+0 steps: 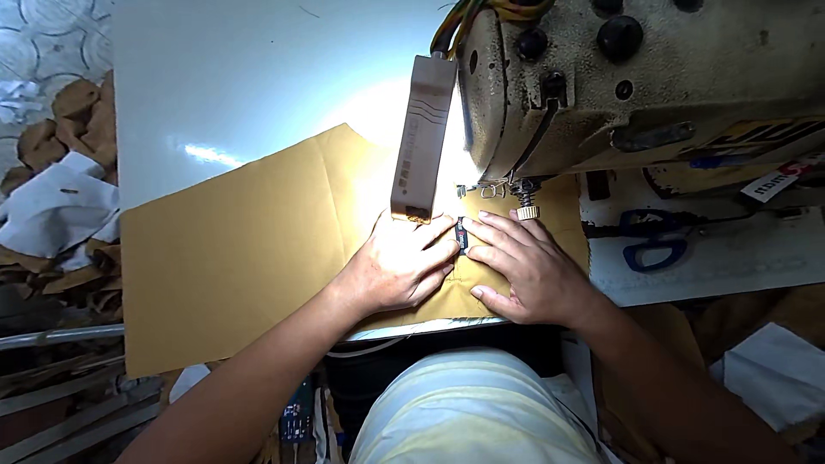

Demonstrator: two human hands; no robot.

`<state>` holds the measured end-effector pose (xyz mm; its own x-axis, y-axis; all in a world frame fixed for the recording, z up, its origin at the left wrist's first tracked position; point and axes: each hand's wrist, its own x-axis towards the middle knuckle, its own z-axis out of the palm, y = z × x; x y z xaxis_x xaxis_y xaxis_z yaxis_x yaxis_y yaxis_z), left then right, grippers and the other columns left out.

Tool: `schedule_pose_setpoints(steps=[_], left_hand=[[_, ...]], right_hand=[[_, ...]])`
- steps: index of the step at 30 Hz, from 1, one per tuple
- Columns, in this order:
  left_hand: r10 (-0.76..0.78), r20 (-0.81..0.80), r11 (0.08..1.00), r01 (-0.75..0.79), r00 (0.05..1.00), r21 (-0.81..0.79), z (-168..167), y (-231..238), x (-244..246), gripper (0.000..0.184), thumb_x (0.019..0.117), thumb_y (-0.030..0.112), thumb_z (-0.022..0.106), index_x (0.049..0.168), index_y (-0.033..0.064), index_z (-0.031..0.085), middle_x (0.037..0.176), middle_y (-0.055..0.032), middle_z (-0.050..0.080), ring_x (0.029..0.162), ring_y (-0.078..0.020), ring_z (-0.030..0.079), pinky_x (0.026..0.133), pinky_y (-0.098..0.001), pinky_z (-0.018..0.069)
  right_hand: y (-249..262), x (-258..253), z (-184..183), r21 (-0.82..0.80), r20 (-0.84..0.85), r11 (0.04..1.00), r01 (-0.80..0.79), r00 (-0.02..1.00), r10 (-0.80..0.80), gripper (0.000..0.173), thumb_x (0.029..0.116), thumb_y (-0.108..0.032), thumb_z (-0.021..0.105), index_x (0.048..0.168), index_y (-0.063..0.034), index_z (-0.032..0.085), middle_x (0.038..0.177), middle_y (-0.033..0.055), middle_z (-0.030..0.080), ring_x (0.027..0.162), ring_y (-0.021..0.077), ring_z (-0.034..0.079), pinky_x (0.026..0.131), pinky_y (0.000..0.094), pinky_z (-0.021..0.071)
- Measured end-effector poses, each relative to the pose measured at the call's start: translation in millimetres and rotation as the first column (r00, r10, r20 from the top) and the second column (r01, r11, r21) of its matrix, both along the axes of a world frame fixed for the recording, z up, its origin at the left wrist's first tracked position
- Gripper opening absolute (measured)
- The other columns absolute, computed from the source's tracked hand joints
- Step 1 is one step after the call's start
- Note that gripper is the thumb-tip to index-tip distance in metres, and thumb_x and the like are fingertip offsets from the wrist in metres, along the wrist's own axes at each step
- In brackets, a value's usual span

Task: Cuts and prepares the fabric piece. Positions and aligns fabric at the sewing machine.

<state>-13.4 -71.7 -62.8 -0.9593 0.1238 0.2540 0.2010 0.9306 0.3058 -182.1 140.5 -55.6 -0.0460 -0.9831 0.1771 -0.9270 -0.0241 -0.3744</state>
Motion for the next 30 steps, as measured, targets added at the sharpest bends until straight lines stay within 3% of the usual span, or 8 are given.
schedule_pose_setpoints(steps=[5,11,15,17,19,22,27,30], left_hand=[[-0.004,0.033,1.000,0.004,0.999,-0.012,4.1,1.3,0.0,0.038,0.1031,0.038,0.046,0.126,0.0219,0.072,0.148,-0.0087,0.059,0.140,-0.0307,0.050,0.109,-0.0597,0.0391],[0.076,0.075,0.997,-0.076,0.994,-0.010,3.5,14.8,5.0,0.044,0.1053,0.041,0.042,0.133,0.0206,0.069,0.154,-0.0059,0.053,0.146,-0.0282,0.045,0.113,-0.0566,0.0352],[0.066,0.098,0.998,-0.067,0.993,0.006,3.3,9.2,-0.6,0.044,0.1061,0.041,0.038,0.130,0.0219,0.070,0.155,-0.0063,0.053,0.146,-0.0285,0.044,0.113,-0.0605,0.0331],[0.062,0.149,0.998,-0.064,0.987,0.009,4.3,1.6,-6.6,0.049,0.1074,0.044,0.033,0.135,0.0222,0.068,0.158,-0.0065,0.049,0.150,-0.0282,0.039,0.119,-0.0614,0.0263],[0.073,0.156,0.997,-0.074,0.985,-0.002,3.9,-5.3,-12.8,0.051,0.1075,0.045,0.031,0.136,0.0226,0.067,0.157,-0.0075,0.050,0.149,-0.0291,0.040,0.120,-0.0628,0.0243],[0.081,0.148,0.997,-0.078,0.986,-0.021,2.6,-11.7,-18.5,0.050,0.1073,0.044,0.031,0.135,0.0237,0.067,0.157,-0.0082,0.050,0.148,-0.0288,0.042,0.120,-0.0623,0.0235],[0.120,0.138,0.992,-0.122,0.983,0.004,-1.2,-9.8,-17.1,0.051,0.1068,0.045,0.032,0.136,0.0228,0.068,0.156,-0.0091,0.051,0.148,-0.0307,0.042,0.121,-0.0637,0.0235],[0.126,0.139,0.992,-0.127,0.982,0.003,-0.4,-9.6,-16.6,0.051,0.1063,0.046,0.032,0.133,0.0241,0.070,0.153,-0.0095,0.054,0.145,-0.0319,0.045,0.120,-0.0641,0.0239]], right_hand=[[-0.2,-0.2,0.5,-0.007,-0.003,1.000,-0.001,1.000,0.001,0.048,0.0949,-0.052,0.051,0.122,-0.0198,0.073,0.152,0.0036,0.055,0.147,0.0240,0.043,0.121,0.0542,0.0296],[0.5,-2.7,2.1,-0.008,0.057,1.000,-0.001,0.998,0.001,0.047,0.0938,-0.052,0.055,0.121,-0.0195,0.074,0.150,0.0036,0.057,0.146,0.0236,0.044,0.121,0.0542,0.0306],[13.7,-13.1,17.2,-0.044,0.149,0.996,0.076,0.987,-0.069,0.044,0.0942,-0.050,0.060,0.116,-0.0146,0.075,0.144,0.0077,0.061,0.138,0.0247,0.053,0.117,0.0513,0.0395],[33.6,-23.3,31.8,-0.080,0.192,0.981,0.174,0.969,-0.157,0.043,0.0961,-0.047,0.061,0.116,-0.0111,0.075,0.139,0.0088,0.064,0.131,0.0236,0.058,0.111,0.0474,0.0460],[61.3,-37.0,43.3,-0.132,0.205,0.944,0.304,0.940,-0.274,0.045,0.0991,-0.046,0.060,0.118,-0.0069,0.073,0.137,0.0124,0.065,0.128,0.0241,0.061,0.107,0.0446,0.0510],[107.1,-58.7,46.6,-0.235,0.174,0.828,0.509,0.860,-0.479,0.042,0.1017,-0.035,0.060,0.122,0.0006,0.068,0.138,0.0185,0.063,0.131,0.0269,0.059,0.108,0.0432,0.0508],[153.0,-83.1,29.4,-0.290,0.031,0.598,0.747,0.632,-0.774,0.045,0.1008,-0.030,0.062,0.133,0.0012,0.062,0.145,0.0254,0.052,0.139,0.0340,0.048,0.115,0.0461,0.0412],[152.8,-89.8,13.2,-0.313,-0.005,0.548,0.776,0.575,-0.818,0.052,0.0994,-0.033,0.064,0.138,0.0004,0.057,0.151,0.0271,0.045,0.145,0.0371,0.040,0.119,0.0474,0.0358]])
